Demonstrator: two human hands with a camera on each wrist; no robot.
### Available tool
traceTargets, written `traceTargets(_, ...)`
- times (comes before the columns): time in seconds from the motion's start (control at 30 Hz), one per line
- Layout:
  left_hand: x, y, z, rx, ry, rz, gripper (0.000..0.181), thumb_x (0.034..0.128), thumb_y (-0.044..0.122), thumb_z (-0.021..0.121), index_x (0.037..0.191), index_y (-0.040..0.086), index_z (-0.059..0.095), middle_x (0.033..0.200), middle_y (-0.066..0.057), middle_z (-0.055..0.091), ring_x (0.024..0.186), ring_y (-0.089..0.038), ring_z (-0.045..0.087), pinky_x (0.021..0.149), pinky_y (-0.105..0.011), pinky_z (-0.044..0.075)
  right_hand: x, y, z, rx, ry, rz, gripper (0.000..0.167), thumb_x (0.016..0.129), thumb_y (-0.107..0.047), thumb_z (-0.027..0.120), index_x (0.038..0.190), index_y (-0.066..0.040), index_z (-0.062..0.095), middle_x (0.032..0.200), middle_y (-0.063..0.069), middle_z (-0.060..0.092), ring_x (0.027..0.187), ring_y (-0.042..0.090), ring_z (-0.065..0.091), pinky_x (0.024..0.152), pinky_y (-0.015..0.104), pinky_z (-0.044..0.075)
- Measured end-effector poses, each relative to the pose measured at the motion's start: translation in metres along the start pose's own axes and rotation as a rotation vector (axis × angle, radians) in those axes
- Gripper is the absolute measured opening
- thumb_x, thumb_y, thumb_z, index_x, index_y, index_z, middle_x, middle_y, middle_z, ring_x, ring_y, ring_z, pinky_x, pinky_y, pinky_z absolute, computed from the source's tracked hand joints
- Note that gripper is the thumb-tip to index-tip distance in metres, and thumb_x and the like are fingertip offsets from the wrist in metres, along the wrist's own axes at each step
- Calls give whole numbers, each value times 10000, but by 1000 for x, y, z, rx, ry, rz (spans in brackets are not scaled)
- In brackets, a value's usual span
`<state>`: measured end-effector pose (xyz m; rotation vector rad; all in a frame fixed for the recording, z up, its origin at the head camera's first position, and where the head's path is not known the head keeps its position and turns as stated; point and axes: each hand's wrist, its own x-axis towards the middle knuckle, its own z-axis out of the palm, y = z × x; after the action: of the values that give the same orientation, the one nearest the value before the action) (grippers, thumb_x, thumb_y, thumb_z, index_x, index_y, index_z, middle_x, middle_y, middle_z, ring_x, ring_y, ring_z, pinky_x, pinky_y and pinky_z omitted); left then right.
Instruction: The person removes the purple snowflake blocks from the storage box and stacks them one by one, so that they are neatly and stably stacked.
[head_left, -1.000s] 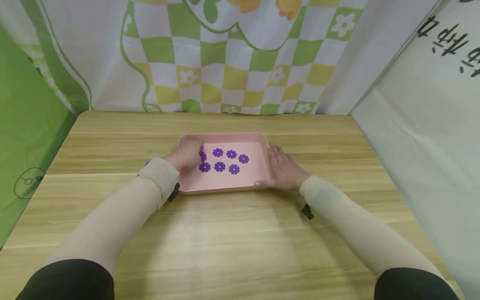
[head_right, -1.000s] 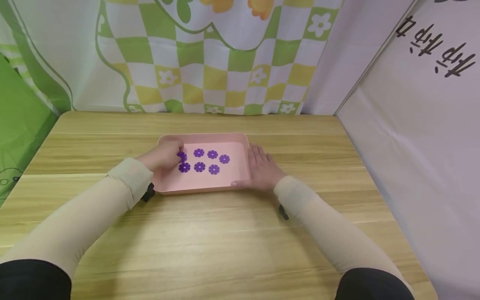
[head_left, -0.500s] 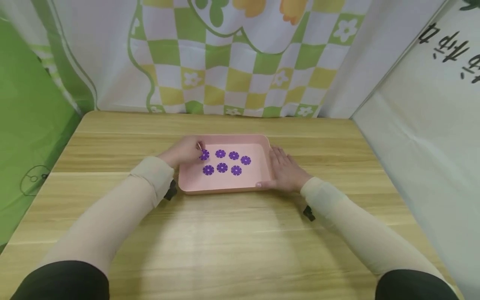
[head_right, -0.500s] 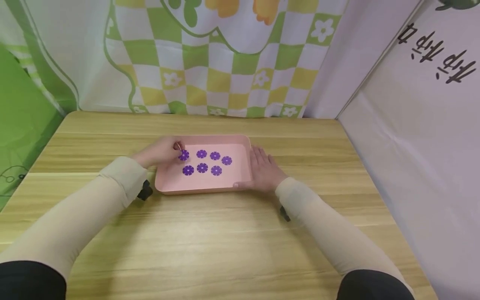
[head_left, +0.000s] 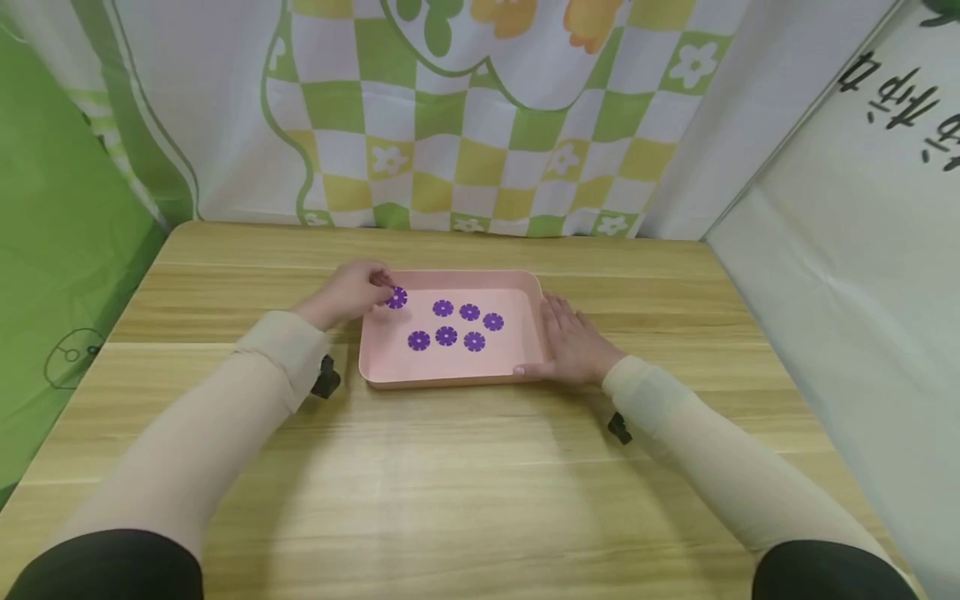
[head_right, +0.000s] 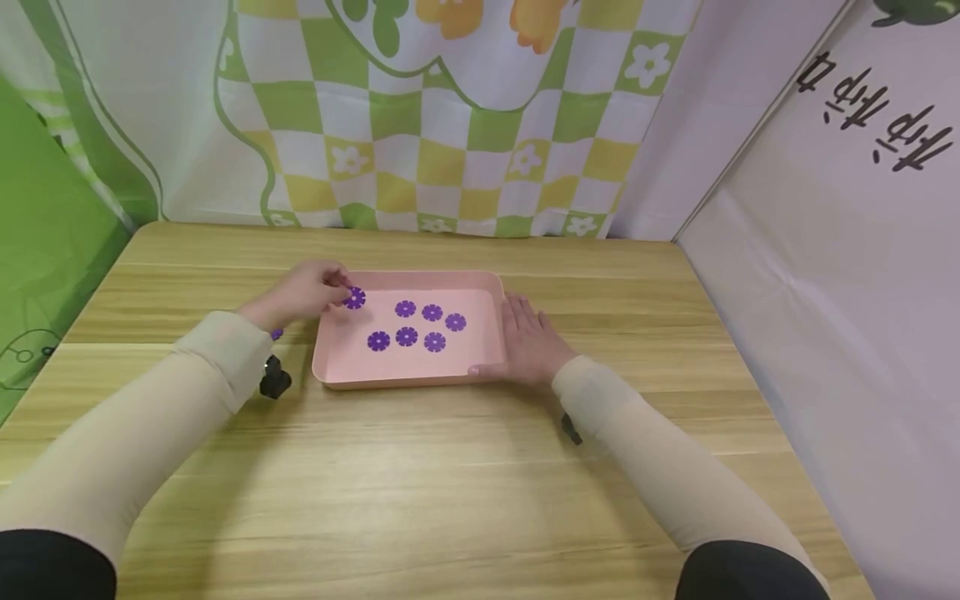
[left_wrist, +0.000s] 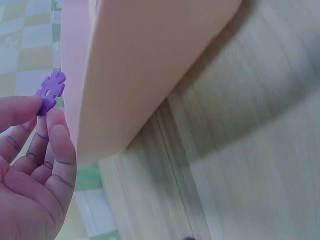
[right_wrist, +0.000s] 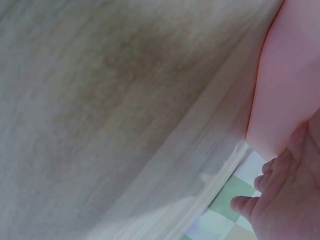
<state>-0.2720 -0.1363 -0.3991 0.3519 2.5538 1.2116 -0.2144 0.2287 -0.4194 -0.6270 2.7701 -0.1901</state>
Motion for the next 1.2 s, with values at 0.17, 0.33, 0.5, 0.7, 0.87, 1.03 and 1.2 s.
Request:
traceTargets(0.17, -6, -5, -9, 4, 25, -14, 243, 1012, 26, 551, 1199, -116, 616, 1143, -262, 639, 1016, -371, 642, 830, -361, 563, 1, 0, 1, 14, 7, -4, 1277, 878, -746, 605, 1580, 127, -7, 1659, 320, -33, 1539, 462, 19, 1226, 594, 98)
traceTargets(0.33, -16, -15, -20, -5, 45, -16, 246, 1005, -12, 517, 1195, -139, 608, 1112, -260, 641, 980, -365, 632, 837, -377, 558, 1, 0, 4, 53, 6, -8, 1274, 879, -720, 635, 1577, 134, -3, 1658, 323, -23, 1540, 459, 14, 1224, 597, 89)
traceTargets(0.5, -26, -23, -38, -56, 57, -33, 278, 1012, -2, 503, 1240, -147, 568, 1134, -259, 629, 1005, -394, 631, 909, -490, 561, 0, 1, 6, 40, 14, -5, 1252, 894, -697, 641, 1576, 138, 6, 1659, 324, -14, 1539, 462, 30, 1222, 599, 97)
traceTargets(0.7, -37, -34, -57, -62, 82, -57, 296, 1018, 15, 515, 1265, -142, 561, 1173, -277, 622, 1023, -394, 632, 934, -494, 555, 3, 4, 5, 35, 13, -1, 1281, 878, -728, 632, 1580, 128, -12, 1661, 318, -32, 1540, 459, 23, 1225, 587, 92)
traceTargets(0.87, -47, -53, -65, -85, 88, -65, 283, 1018, -6, 495, 1238, -171, 563, 1154, -268, 633, 970, -354, 646, 875, -414, 583, 7, 4, 5, 38, 3, -9, 1300, 866, -757, 619, 1587, 111, -27, 1669, 300, -39, 1548, 433, 8, 1231, 574, 84)
traceTargets(1.03, -51, -64, -72, -95, 52, -103, 310, 1037, -6, 504, 1277, -196, 551, 1089, -204, 662, 904, -220, 632, 812, -292, 579, 6, 2, 3, 37, 7, -10, 1279, 876, -716, 649, 1584, 122, -10, 1666, 309, -30, 1546, 441, 18, 1227, 586, 95)
traceTargets(1.2, -52, -72, -74, -93, 32, -146, 314, 1024, -25, 532, 1287, -196, 545, 1095, -208, 671, 873, -141, 622, 786, -253, 573, 4, 5, 5, 38, 9, -1, 1279, 879, -707, 653, 1583, 121, -21, 1665, 310, -35, 1545, 444, 21, 1228, 582, 98)
